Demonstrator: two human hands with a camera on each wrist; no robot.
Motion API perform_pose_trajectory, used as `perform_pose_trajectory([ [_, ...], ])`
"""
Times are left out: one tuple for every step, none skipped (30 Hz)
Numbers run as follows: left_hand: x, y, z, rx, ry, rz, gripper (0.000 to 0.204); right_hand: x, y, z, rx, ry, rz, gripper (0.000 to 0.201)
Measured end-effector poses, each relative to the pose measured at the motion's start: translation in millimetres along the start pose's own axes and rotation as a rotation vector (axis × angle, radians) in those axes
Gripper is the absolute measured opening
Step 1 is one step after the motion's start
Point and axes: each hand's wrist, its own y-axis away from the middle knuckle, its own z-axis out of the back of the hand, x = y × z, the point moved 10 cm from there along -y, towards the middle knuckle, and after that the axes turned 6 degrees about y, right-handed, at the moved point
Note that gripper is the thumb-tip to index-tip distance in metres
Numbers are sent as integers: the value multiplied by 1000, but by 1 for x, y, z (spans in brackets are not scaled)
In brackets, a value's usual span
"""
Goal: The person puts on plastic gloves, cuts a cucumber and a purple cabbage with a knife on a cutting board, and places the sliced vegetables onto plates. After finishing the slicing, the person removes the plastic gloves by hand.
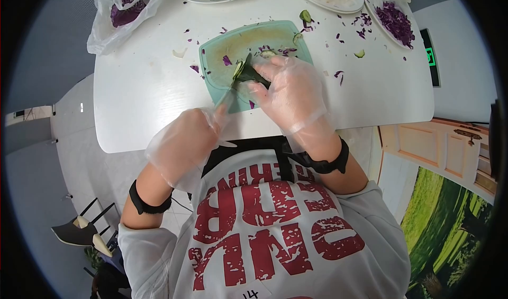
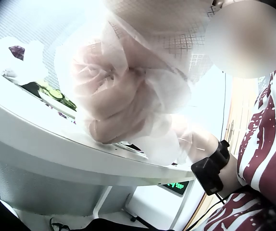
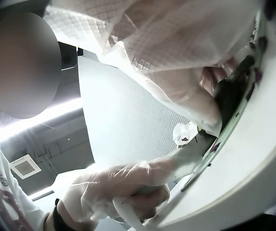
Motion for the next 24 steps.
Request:
perform_pose_trajectory([
  [5, 0, 0, -2, -1, 0, 48, 0, -1, -2, 28, -10, -12, 32],
  [1, 1, 1, -19, -69, -126, 46, -1, -1, -4, 55, -21, -24, 32],
  [-5, 3, -1, -36, -137, -252, 44, -1, -1, -4, 53, -21, -23, 32],
  [-2, 0, -4, -39, -138, -252, 44, -1, -1, -3, 42, -12, -23, 32],
  [-10, -1, -8, -64, -304, -355, 42, 0, 0, -2, 31, -3, -21, 33],
  [-19, 1, -13, -92, -470, -457, 40, 0, 0, -3, 29, -2, -15, 33],
  [-20, 1, -12, -99, -470, -456, 40, 0, 0, -2, 23, -8, -10, 32],
  [-15, -1, -12, -94, -527, -383, 39, 0, 0, -2, 17, -12, -5, 31],
  [-10, -3, -12, -89, -583, -310, 37, 1, 0, -2, 13, -11, 0, 31],
  [-12, -1, -12, -96, -584, -310, 37, 1, 0, -1, -1, -19, 10, 25],
  [-19, 6, 1, -237, -491, -318, 38, 2, 0, 1, -16, -27, 18, 21],
  [-23, 13, 14, -377, -395, -328, 39, 2, 0, 2, -22, -23, 21, 21],
  [-23, 14, 14, -383, -396, -333, 39, 1, 0, 2, -18, -27, 12, 22],
  [-14, 14, 19, -398, -357, -261, 40, 0, 1, 2, -12, -32, 3, 24],
  [-5, 14, 23, -414, -319, -188, 42, 1, 1, 3, -15, -30, 6, 24],
  [-6, 16, 27, -421, -319, -189, 42, 0, 1, 1, 9, -35, 6, 26],
  [-7, 19, 31, -442, -371, -173, 42, -1, 1, 0, 34, -39, 7, 29],
  [-7, 22, 35, -461, -423, -156, 42, 0, 3, 2, 30, -38, 13, 29],
  [-7, 24, 36, -469, -423, -155, 42, -1, 7, 11, -43, -52, -2, 31],
  [-10, 27, 38, -487, -423, -195, 41, -4, 9, 20, -117, -68, -18, 33],
  [-13, 29, 39, -503, -423, -235, 41, -4, 9, 24, -119, -68, -13, 33],
  [-13, 31, 39, -508, -423, -235, 41, -1, 9, 34, -158, -88, 26, 32],
  [-14, 32, 39, -515, -412, -247, 40, 1, 9, 42, -196, -108, 65, 32],
  [-15, 33, 39, -522, -402, -259, 40, 0, 9, 45, -199, -107, 67, 32],
])
